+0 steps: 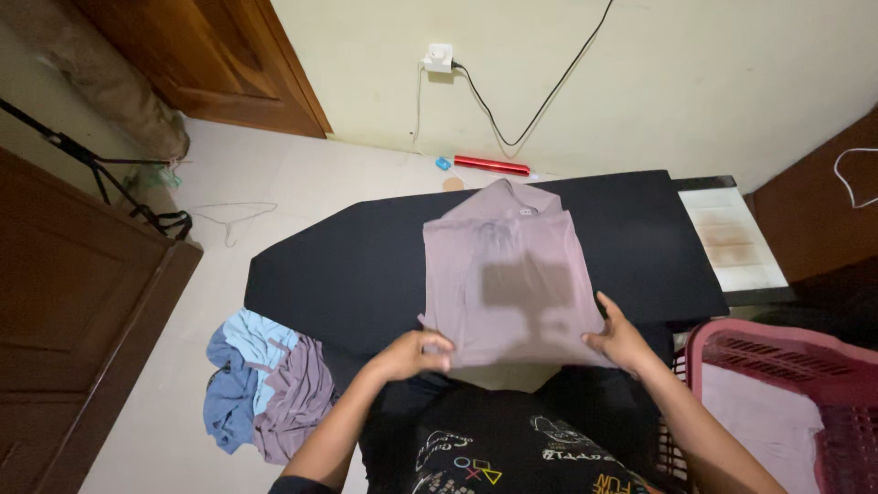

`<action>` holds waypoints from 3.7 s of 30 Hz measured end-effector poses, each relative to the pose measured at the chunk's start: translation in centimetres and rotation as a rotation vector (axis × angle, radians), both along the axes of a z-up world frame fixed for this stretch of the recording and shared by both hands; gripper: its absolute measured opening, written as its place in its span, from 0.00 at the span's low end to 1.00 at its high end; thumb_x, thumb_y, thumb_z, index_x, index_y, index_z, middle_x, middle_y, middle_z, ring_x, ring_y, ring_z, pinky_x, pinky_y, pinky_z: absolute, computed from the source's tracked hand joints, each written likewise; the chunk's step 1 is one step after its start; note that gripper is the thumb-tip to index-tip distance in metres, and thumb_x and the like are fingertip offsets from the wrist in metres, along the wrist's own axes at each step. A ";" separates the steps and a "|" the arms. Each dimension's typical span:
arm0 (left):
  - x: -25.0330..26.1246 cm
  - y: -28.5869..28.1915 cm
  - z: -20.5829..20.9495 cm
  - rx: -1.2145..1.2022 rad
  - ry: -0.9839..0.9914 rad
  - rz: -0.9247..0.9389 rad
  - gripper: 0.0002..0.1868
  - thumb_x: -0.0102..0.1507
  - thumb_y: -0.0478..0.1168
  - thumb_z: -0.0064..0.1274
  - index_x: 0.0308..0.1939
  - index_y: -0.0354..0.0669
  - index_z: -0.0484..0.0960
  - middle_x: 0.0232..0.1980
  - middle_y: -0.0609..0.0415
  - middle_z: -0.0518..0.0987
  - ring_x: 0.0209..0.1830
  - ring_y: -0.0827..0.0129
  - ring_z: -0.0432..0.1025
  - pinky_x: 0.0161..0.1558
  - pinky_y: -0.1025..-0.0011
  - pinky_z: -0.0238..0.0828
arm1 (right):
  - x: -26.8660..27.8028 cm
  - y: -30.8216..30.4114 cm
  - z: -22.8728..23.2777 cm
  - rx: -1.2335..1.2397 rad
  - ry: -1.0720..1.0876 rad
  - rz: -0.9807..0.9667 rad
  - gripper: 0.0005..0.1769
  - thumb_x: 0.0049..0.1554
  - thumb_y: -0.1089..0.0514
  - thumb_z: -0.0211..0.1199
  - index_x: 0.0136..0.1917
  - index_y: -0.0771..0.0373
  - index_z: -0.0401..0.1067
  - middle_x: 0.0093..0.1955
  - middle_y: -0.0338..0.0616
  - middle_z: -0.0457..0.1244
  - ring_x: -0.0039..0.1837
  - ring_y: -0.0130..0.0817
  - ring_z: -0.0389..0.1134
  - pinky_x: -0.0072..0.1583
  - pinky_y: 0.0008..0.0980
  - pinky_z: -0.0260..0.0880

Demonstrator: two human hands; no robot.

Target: The person folds several garments one by one on a black table and places each folded item into a pink laundry basket. The person handles a light purple shirt, a mauve top, a lavender top, and a light blue shirt, smoothing and folding each before stacking them in the basket.

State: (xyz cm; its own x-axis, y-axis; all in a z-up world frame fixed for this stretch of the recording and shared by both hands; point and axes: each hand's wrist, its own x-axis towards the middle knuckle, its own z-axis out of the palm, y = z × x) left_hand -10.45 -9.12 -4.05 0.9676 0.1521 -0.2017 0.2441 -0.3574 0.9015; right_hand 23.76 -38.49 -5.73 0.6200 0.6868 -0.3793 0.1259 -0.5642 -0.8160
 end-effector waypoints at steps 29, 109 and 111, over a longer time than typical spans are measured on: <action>19.2 4.6 -1.4 0.794 0.044 0.449 0.42 0.65 0.61 0.51 0.79 0.60 0.53 0.84 0.47 0.44 0.83 0.49 0.38 0.73 0.31 0.32 | 6.4 20.6 -1.7 0.034 -0.891 0.107 0.36 0.56 0.43 0.63 0.74 0.53 0.64 0.80 0.61 0.47 0.79 0.66 0.44 0.68 0.73 0.47; 37.3 -46.9 -15.9 -0.665 0.760 0.097 0.40 0.61 0.50 0.62 0.69 0.29 0.65 0.71 0.39 0.70 0.71 0.51 0.65 0.66 0.52 0.63 | 11.8 -46.5 -12.2 -0.732 -0.594 -0.502 0.36 0.46 0.44 0.74 0.67 0.53 0.74 0.54 0.55 0.70 0.55 0.54 0.71 0.57 0.47 0.72; 37.5 -46.5 -15.2 -0.654 0.687 0.090 0.40 0.61 0.50 0.61 0.69 0.29 0.66 0.71 0.38 0.70 0.71 0.51 0.64 0.68 0.54 0.61 | 11.1 -44.0 -13.5 -0.794 -0.658 -0.421 0.30 0.53 0.41 0.69 0.66 0.50 0.74 0.56 0.51 0.71 0.60 0.52 0.71 0.65 0.45 0.71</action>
